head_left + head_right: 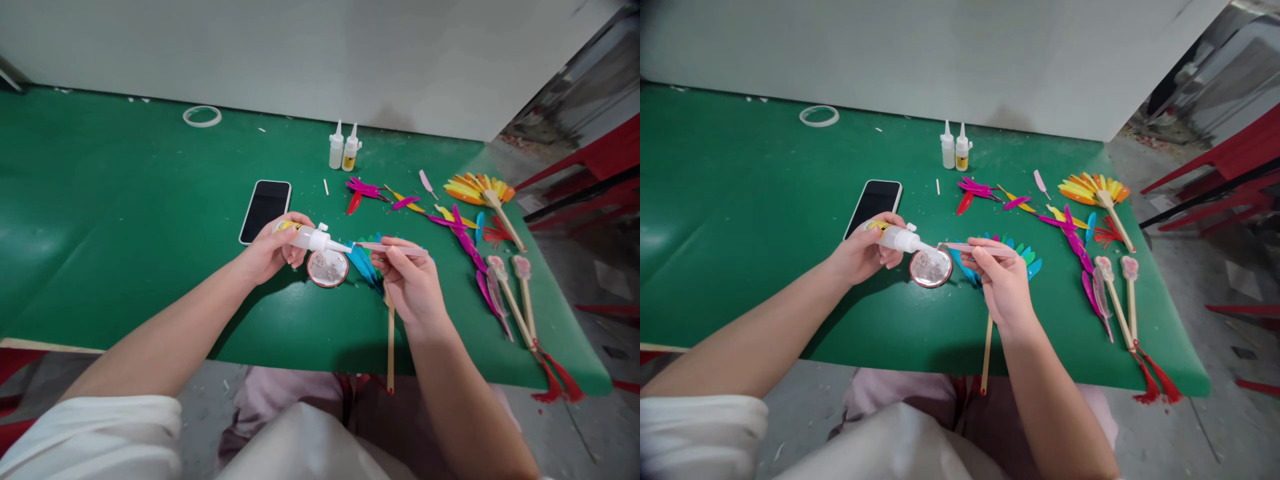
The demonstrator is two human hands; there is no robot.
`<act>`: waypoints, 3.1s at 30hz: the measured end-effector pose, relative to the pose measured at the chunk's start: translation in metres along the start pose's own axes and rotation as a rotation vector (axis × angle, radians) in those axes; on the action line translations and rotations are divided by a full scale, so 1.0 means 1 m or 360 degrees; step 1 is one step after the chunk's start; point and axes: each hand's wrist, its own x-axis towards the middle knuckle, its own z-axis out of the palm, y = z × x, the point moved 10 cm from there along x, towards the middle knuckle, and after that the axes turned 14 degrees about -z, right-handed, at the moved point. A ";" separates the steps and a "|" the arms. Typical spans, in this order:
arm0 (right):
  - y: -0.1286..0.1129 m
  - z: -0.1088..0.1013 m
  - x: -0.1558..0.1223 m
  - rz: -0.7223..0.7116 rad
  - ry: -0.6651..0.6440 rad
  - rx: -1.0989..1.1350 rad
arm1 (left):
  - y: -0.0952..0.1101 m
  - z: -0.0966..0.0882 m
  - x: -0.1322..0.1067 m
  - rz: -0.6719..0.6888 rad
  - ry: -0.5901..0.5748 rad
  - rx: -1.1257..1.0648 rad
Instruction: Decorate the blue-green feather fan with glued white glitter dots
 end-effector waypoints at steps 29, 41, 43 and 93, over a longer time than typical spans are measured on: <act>-0.008 -0.016 0.006 -0.0071 0.0130 -0.0257 | 0.014 -0.023 -0.011 -0.0008 0.0125 -0.0492; -0.118 -0.094 0.015 -0.0587 0.0050 -0.1509 | 0.034 0.023 0.013 0.0136 0.0290 0.0526; -0.115 -0.097 0.016 -0.0517 -0.0106 -0.1699 | 0.047 0.046 0.026 0.0185 0.0373 0.0789; -0.058 -0.098 0.024 -0.0237 -0.0507 -0.1689 | -0.066 0.162 0.105 -0.0048 -0.0369 0.2405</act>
